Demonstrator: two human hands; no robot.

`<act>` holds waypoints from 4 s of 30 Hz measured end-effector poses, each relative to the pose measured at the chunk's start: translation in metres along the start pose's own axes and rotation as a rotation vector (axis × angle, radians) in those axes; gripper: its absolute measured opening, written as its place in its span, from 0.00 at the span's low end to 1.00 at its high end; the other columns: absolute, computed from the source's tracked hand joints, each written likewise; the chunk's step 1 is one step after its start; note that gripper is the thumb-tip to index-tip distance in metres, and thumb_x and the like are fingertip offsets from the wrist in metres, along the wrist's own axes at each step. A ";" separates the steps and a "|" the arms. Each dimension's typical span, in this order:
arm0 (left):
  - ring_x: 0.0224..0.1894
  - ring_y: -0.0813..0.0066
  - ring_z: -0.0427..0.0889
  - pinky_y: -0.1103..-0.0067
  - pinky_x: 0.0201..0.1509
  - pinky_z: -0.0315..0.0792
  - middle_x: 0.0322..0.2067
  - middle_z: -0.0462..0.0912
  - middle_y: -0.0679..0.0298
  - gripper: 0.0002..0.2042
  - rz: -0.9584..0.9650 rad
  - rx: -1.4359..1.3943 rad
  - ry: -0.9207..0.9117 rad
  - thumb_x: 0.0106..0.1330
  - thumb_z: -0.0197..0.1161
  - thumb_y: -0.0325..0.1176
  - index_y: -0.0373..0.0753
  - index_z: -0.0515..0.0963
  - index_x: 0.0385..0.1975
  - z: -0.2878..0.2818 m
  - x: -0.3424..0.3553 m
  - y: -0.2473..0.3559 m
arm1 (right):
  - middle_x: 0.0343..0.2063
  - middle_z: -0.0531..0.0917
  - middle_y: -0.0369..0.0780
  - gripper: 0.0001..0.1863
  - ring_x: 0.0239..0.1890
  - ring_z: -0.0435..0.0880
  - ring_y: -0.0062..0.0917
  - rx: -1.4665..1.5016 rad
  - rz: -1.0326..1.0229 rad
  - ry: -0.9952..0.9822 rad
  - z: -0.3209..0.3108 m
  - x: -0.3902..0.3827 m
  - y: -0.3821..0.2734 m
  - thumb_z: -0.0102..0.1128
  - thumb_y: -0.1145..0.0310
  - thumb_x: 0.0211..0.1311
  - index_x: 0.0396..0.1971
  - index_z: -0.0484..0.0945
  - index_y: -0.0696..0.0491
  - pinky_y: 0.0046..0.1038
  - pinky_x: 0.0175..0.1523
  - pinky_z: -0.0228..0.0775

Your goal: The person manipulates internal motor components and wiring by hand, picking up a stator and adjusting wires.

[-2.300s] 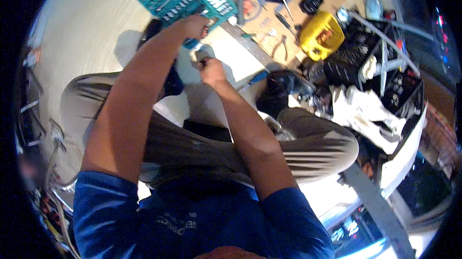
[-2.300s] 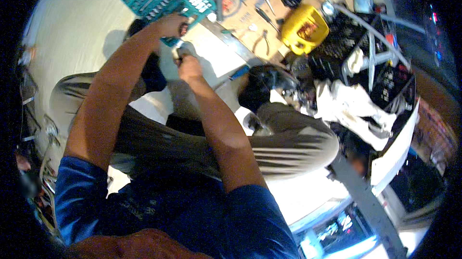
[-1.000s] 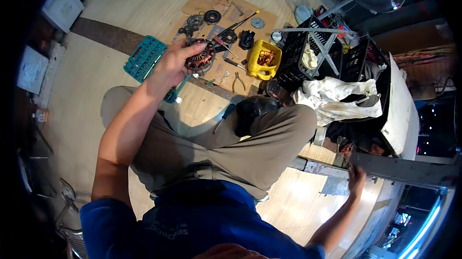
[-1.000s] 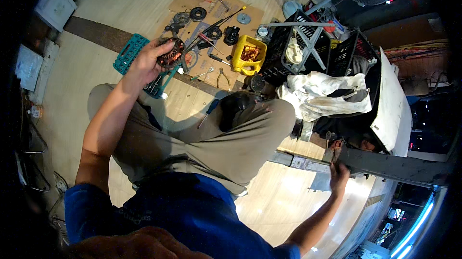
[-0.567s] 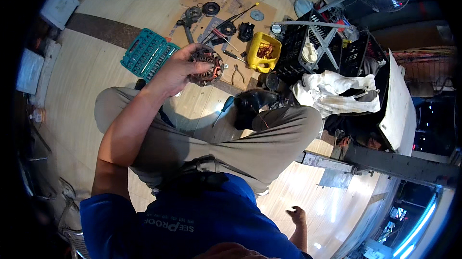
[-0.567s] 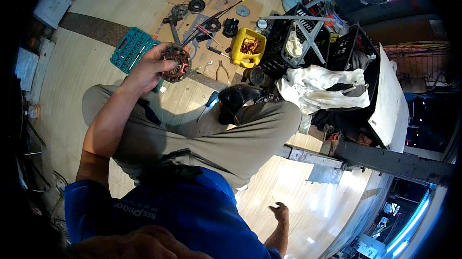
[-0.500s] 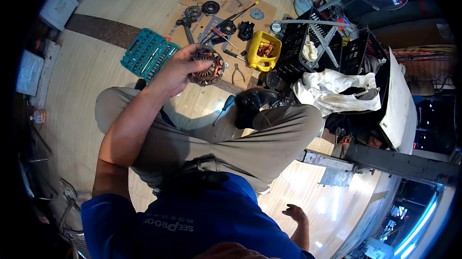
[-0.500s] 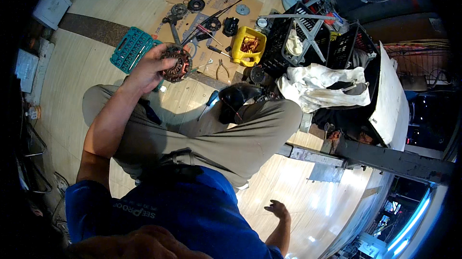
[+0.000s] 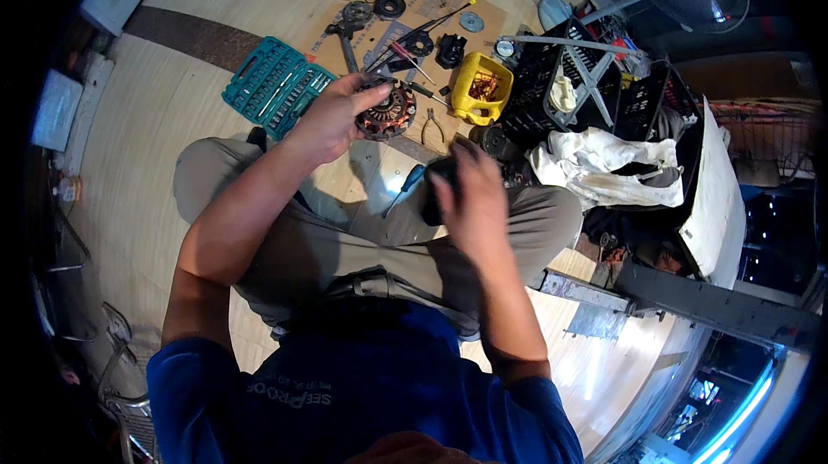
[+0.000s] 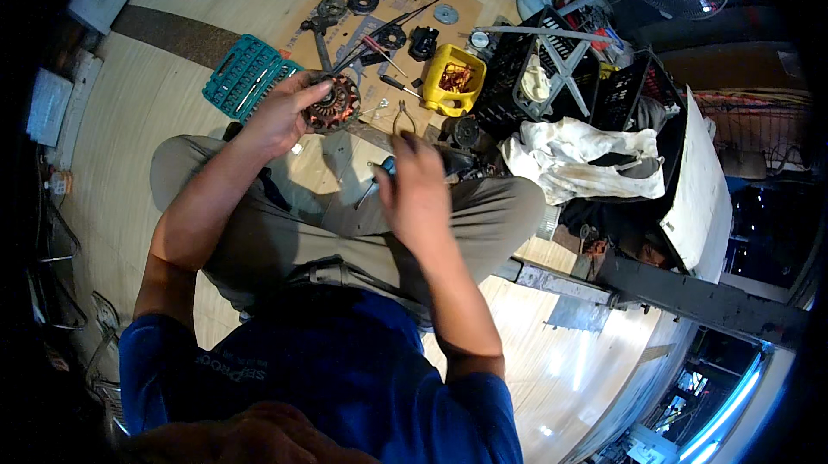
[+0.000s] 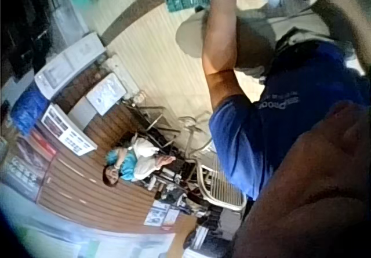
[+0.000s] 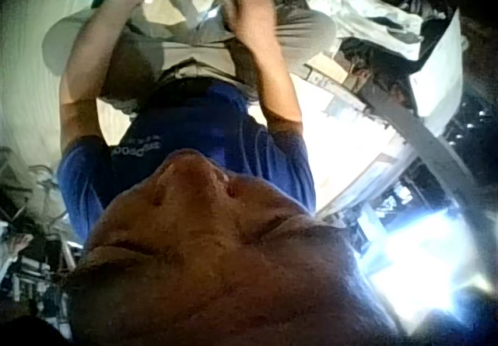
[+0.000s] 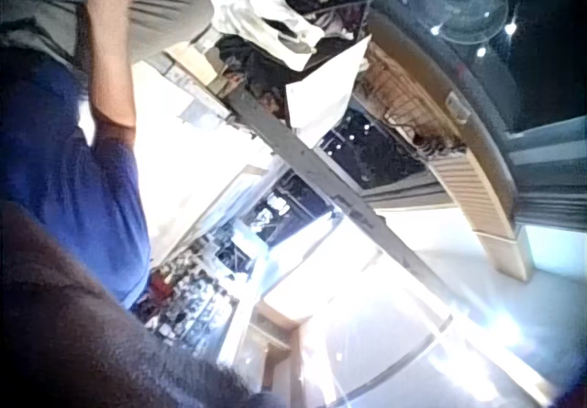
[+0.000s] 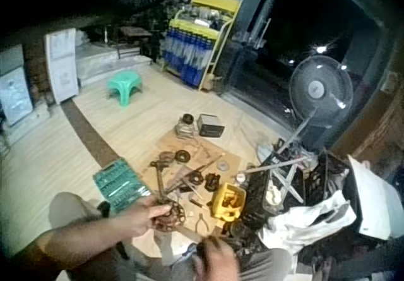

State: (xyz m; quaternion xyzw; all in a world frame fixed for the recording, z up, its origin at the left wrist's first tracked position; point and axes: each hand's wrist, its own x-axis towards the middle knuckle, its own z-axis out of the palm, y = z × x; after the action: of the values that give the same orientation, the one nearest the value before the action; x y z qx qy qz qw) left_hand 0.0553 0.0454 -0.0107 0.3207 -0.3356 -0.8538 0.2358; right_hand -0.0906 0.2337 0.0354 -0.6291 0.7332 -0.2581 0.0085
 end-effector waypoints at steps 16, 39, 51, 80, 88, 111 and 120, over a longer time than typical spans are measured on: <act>0.39 0.73 0.83 0.77 0.46 0.79 0.38 0.82 0.57 0.14 0.069 -0.102 -0.041 0.69 0.55 0.34 0.29 0.72 0.46 -0.022 0.004 -0.005 | 0.29 0.82 0.49 0.07 0.31 0.81 0.44 0.316 0.049 -0.185 0.068 0.019 -0.018 0.57 0.70 0.59 0.35 0.79 0.56 0.37 0.34 0.74; 0.37 0.71 0.84 0.78 0.40 0.81 0.36 0.82 0.55 0.12 0.066 -0.050 0.009 0.65 0.58 0.29 0.29 0.71 0.43 -0.017 0.003 -0.005 | 0.27 0.81 0.51 0.08 0.32 0.81 0.46 0.310 0.369 0.011 0.037 0.032 0.047 0.56 0.70 0.62 0.35 0.80 0.59 0.36 0.36 0.72; 0.35 0.76 0.82 0.81 0.37 0.76 0.36 0.81 0.61 0.14 0.227 0.057 0.213 0.61 0.64 0.33 0.31 0.74 0.41 -0.018 0.008 -0.009 | 0.28 0.81 0.49 0.11 0.29 0.80 0.41 0.659 0.044 -0.750 0.012 -0.017 -0.009 0.59 0.66 0.62 0.39 0.80 0.55 0.31 0.36 0.72; 0.36 0.74 0.84 0.76 0.41 0.79 0.36 0.83 0.59 0.10 0.298 -0.164 0.260 0.69 0.54 0.34 0.34 0.75 0.41 -0.047 0.017 -0.003 | 0.16 0.70 0.33 0.06 0.20 0.67 0.14 0.583 0.958 -0.720 -0.121 -0.236 0.104 0.54 0.73 0.65 0.34 0.79 0.59 0.21 0.27 0.63; 0.38 0.72 0.83 0.74 0.43 0.79 0.38 0.81 0.59 0.11 0.298 -0.114 0.138 0.67 0.57 0.32 0.34 0.72 0.44 -0.019 0.002 -0.014 | 0.25 0.82 0.51 0.15 0.31 0.81 0.50 -0.615 1.153 -0.623 -0.196 -0.516 0.114 0.48 0.57 0.66 0.32 0.78 0.51 0.46 0.35 0.71; 0.41 0.72 0.78 0.82 0.37 0.73 0.44 0.79 0.57 0.15 0.114 0.009 0.290 0.71 0.52 0.35 0.34 0.72 0.51 -0.155 0.073 -0.013 | 0.33 0.82 0.55 0.29 0.38 0.81 0.50 -1.408 2.047 0.143 -0.467 -0.751 -0.003 0.47 0.43 0.64 0.35 0.82 0.57 0.45 0.44 0.72; 0.49 0.67 0.77 0.80 0.43 0.74 0.50 0.77 0.52 0.18 0.110 0.085 0.211 0.73 0.49 0.37 0.32 0.69 0.55 -0.181 0.089 0.001 | 0.31 0.83 0.53 0.23 0.34 0.82 0.48 -1.265 1.894 -0.317 -0.473 -0.793 -0.025 0.52 0.53 0.62 0.35 0.79 0.62 0.45 0.38 0.73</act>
State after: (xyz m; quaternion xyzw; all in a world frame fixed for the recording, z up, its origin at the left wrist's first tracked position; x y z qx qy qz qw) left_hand 0.1226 -0.0865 -0.1474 0.3996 -0.3617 -0.7861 0.3026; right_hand -0.0618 1.1405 0.2078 0.2574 0.9011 0.3481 -0.0261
